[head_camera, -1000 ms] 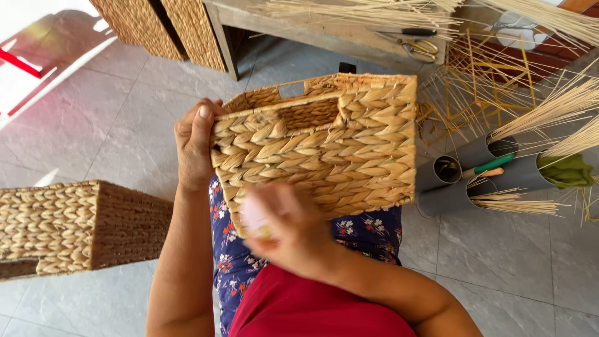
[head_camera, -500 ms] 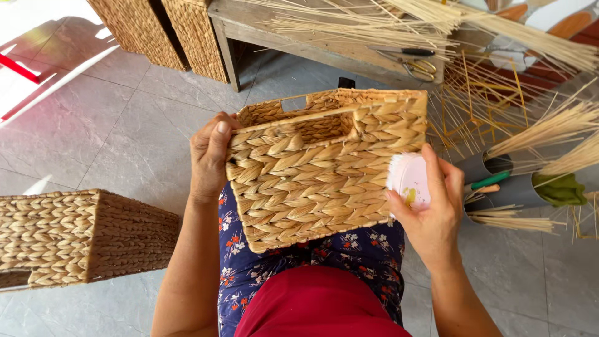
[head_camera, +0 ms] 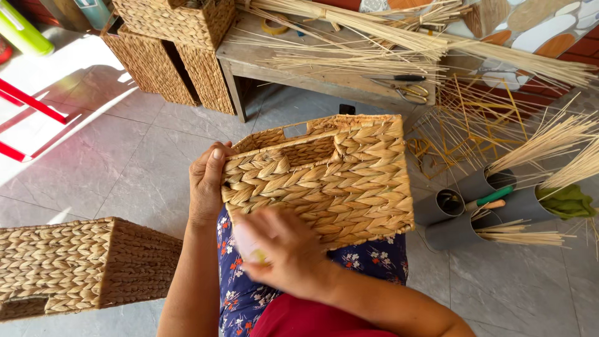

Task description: The person sits on a low stool and scrubs a rectangular woven basket with a small brush, covering the exterior and interior surfaces. They then use scissors to trim loose fibers from the basket's edge before resuming brushing.

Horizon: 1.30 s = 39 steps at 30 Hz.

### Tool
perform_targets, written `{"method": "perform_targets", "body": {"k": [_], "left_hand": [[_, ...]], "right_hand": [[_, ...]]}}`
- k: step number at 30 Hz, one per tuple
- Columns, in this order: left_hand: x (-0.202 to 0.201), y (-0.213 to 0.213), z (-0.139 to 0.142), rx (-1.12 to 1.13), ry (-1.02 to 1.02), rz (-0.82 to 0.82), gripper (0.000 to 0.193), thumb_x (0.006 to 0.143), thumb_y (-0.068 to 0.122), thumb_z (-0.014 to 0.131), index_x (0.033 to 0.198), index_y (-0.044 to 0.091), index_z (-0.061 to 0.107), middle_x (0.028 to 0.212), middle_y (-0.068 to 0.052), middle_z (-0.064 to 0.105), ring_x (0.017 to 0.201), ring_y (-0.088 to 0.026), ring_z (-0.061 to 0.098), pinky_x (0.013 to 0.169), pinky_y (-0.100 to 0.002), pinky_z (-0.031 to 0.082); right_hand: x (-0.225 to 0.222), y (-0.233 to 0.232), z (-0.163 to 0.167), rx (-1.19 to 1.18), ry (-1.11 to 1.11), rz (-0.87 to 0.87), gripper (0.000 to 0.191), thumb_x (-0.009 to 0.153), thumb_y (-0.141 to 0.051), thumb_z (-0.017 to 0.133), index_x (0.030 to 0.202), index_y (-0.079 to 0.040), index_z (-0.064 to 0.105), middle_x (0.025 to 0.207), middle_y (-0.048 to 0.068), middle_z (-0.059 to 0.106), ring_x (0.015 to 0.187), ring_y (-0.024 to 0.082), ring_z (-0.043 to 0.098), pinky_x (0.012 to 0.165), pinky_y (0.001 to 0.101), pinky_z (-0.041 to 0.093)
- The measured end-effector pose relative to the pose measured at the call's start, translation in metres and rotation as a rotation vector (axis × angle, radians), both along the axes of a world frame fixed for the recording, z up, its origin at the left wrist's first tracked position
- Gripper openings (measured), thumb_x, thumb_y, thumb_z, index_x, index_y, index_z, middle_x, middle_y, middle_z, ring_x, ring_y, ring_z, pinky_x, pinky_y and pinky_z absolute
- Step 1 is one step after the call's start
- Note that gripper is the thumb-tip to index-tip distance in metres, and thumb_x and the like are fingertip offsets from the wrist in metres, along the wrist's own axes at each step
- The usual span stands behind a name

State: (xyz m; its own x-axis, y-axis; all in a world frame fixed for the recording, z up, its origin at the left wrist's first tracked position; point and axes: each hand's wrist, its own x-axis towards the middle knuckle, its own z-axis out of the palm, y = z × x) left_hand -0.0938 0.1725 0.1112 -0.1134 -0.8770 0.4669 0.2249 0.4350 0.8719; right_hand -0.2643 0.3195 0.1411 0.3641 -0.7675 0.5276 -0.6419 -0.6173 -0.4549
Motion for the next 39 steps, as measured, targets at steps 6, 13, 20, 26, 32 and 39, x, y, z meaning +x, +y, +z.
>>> {"method": "perform_targets", "body": {"k": [6,13,20,26,32,39], "left_hand": [[0.004,-0.005,-0.007,0.028,-0.034,0.003,0.041,0.111,0.033,0.050,0.090,0.001,0.066,0.079,0.002,0.056,0.081,-0.008,0.054,0.125,-0.042,0.036],[0.000,0.000,-0.003,0.013,-0.050,0.012,0.042,0.113,0.032,0.050,0.088,0.001,0.066,0.078,0.002,0.053,0.078,-0.009,0.051,0.126,-0.042,0.036],[-0.003,0.006,0.001,0.037,-0.030,0.044,0.042,0.111,0.034,0.050,0.086,0.004,0.064,0.076,0.003,0.057,0.077,-0.009,0.054,0.126,-0.043,0.037],[0.001,0.007,-0.001,-0.010,-0.057,0.022,0.042,0.114,0.033,0.048,0.089,0.003,0.063,0.077,0.003,0.054,0.078,-0.009,0.051,0.129,-0.042,0.036],[-0.001,0.002,-0.005,-0.007,-0.054,0.020,0.041,0.112,0.032,0.049,0.090,0.002,0.063,0.080,0.002,0.055,0.080,-0.009,0.051,0.121,-0.039,0.038],[-0.003,0.006,-0.005,0.020,0.001,0.020,0.041,0.112,0.032,0.052,0.087,0.002,0.062,0.079,0.002,0.053,0.080,-0.009,0.051,0.126,-0.040,0.037]], "right_hand": [[-0.106,-0.003,0.014,0.023,-0.105,-0.396,0.084,0.073,-0.016,0.089,0.147,-0.010,0.051,0.130,0.019,0.055,0.114,0.030,0.062,0.086,0.0359,0.060],[-0.113,0.003,0.008,-0.085,-0.191,-0.529,0.086,0.077,-0.015,0.087,0.153,-0.009,0.046,0.131,0.021,0.049,0.114,0.030,0.060,0.088,0.0373,0.060],[-0.020,0.000,-0.003,-0.095,-0.036,-0.141,0.088,0.074,-0.026,0.090,0.149,-0.011,0.047,0.125,0.017,0.055,0.111,0.031,0.059,0.091,0.0419,0.055],[-0.050,-0.015,0.009,-0.050,-0.056,-0.169,0.089,0.073,-0.026,0.092,0.148,-0.009,0.048,0.127,0.016,0.055,0.111,0.030,0.060,0.089,0.0379,0.057],[-0.145,-0.007,0.012,-0.137,-0.089,-0.538,0.083,0.082,-0.012,0.087,0.155,-0.005,0.048,0.136,0.018,0.050,0.121,0.031,0.060,0.099,0.0382,0.056],[-0.059,-0.007,0.001,-0.084,-0.075,-0.350,0.091,0.072,-0.021,0.091,0.150,-0.010,0.047,0.130,0.018,0.054,0.115,0.032,0.059,0.092,0.0416,0.055]]}}
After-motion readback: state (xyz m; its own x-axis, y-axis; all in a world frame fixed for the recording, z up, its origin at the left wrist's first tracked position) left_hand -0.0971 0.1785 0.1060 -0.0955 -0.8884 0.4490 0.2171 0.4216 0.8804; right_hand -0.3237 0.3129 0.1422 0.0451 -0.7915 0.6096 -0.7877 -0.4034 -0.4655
